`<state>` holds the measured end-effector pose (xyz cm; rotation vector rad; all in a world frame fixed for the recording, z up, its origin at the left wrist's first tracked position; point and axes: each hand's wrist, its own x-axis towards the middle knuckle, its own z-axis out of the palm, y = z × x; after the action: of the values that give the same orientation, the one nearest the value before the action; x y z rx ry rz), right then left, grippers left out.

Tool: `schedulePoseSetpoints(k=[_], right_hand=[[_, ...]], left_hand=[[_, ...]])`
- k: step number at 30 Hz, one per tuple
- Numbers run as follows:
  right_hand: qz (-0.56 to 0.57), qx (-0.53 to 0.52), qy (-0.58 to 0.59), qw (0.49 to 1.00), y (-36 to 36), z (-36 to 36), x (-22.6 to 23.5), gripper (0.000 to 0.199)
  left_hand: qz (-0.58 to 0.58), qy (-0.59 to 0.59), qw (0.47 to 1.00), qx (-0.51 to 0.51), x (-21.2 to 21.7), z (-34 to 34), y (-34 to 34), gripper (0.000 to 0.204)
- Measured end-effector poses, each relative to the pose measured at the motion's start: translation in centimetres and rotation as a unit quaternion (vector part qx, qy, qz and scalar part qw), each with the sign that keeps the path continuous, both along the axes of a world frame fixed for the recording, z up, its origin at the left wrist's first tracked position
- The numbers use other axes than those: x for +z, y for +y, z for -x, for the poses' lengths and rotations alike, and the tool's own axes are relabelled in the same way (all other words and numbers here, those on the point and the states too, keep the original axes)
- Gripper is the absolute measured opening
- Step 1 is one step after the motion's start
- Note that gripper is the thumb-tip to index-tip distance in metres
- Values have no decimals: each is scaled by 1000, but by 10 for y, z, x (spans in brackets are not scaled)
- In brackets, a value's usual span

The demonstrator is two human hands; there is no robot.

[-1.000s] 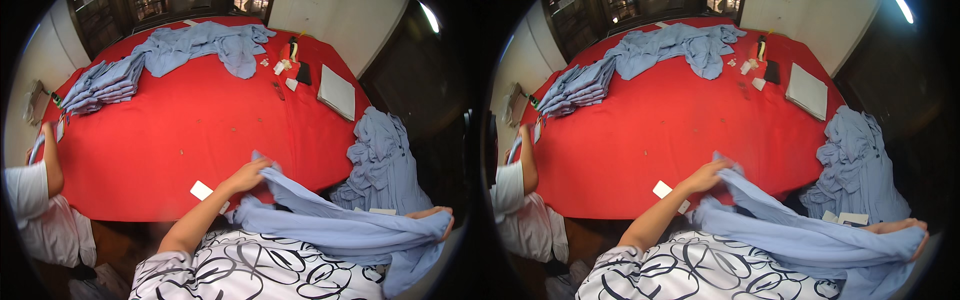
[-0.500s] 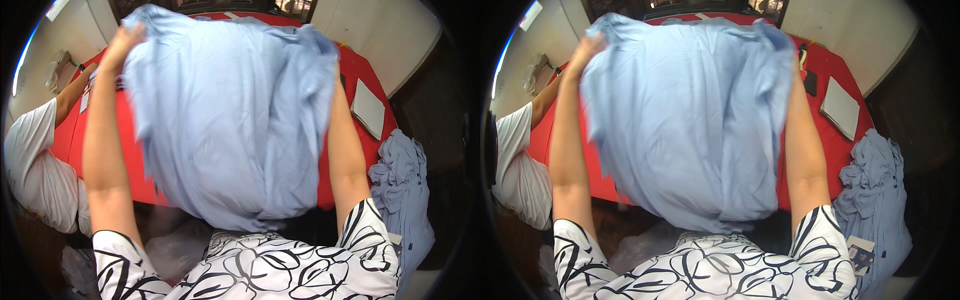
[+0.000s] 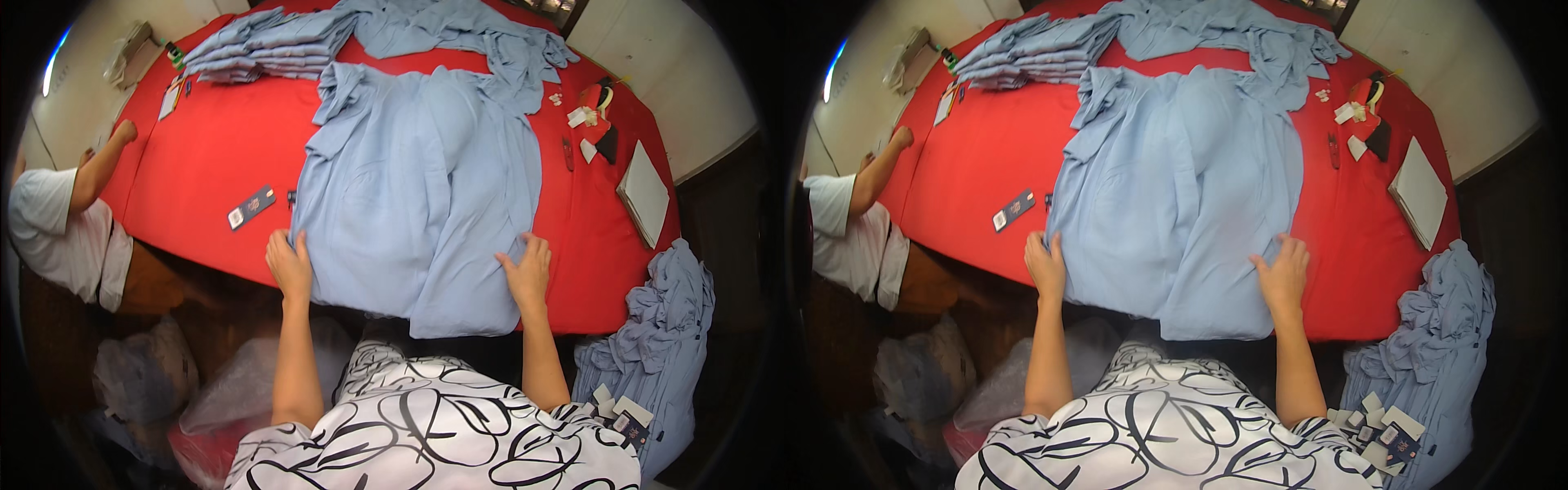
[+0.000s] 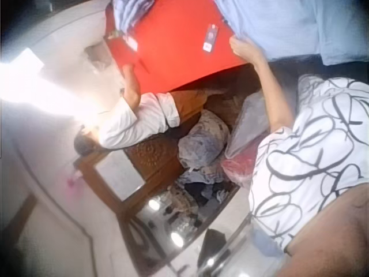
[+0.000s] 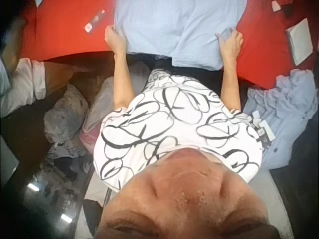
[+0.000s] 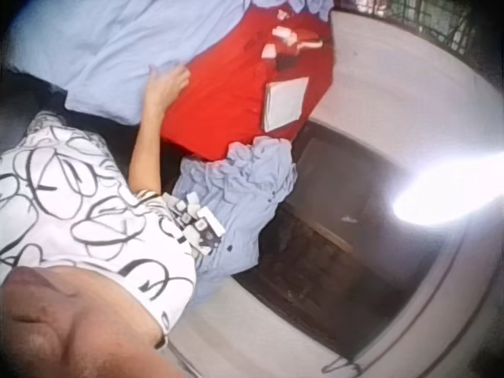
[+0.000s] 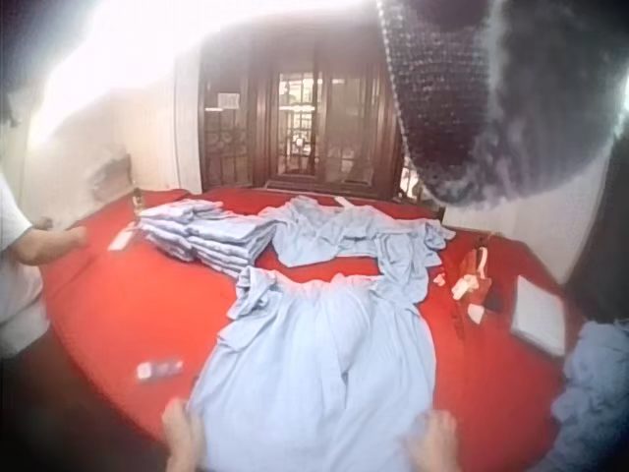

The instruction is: The person folds light blue garments over cardboard inserts by hand on a red surface and places the folded items into a stack.

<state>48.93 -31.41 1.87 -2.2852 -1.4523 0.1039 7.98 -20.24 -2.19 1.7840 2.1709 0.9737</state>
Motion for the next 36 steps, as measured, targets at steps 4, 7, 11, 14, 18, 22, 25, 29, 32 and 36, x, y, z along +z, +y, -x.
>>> schedulePoseSetpoints(k=[4,7,11,14,18,22,25,29,32,36], right_hand=[[36,-34,90,995,-29,0,20,76],[159,-6,191,969,-57,11,37,76],[-39,125,220,967,-82,5,10,65],[47,76,321,943,-103,-57,1,35],[206,-34,201,957,-114,-80,46,22],[6,-15,53,998,-74,-45,45,20],[-79,105,93,987,-14,-9,13,24],[-159,194,40,967,91,34,-10,29],[-200,200,-40,958,198,37,-26,33],[-123,208,-167,956,298,-23,-41,37]], left_hand=[[40,-31,998,38,23,19,-10,54],[161,-46,984,-55,49,45,-43,51],[61,-261,954,-138,25,85,-40,39],[-6,-467,884,3,21,117,-30,27],[-22,-382,924,7,11,143,-11,22],[-26,-23,999,-33,-2,130,-3,30],[-107,167,969,148,18,115,15,30],[-80,47,986,-138,41,33,49,25],[-60,-70,959,-268,14,-21,113,21],[15,74,974,-212,18,-50,214,40]])
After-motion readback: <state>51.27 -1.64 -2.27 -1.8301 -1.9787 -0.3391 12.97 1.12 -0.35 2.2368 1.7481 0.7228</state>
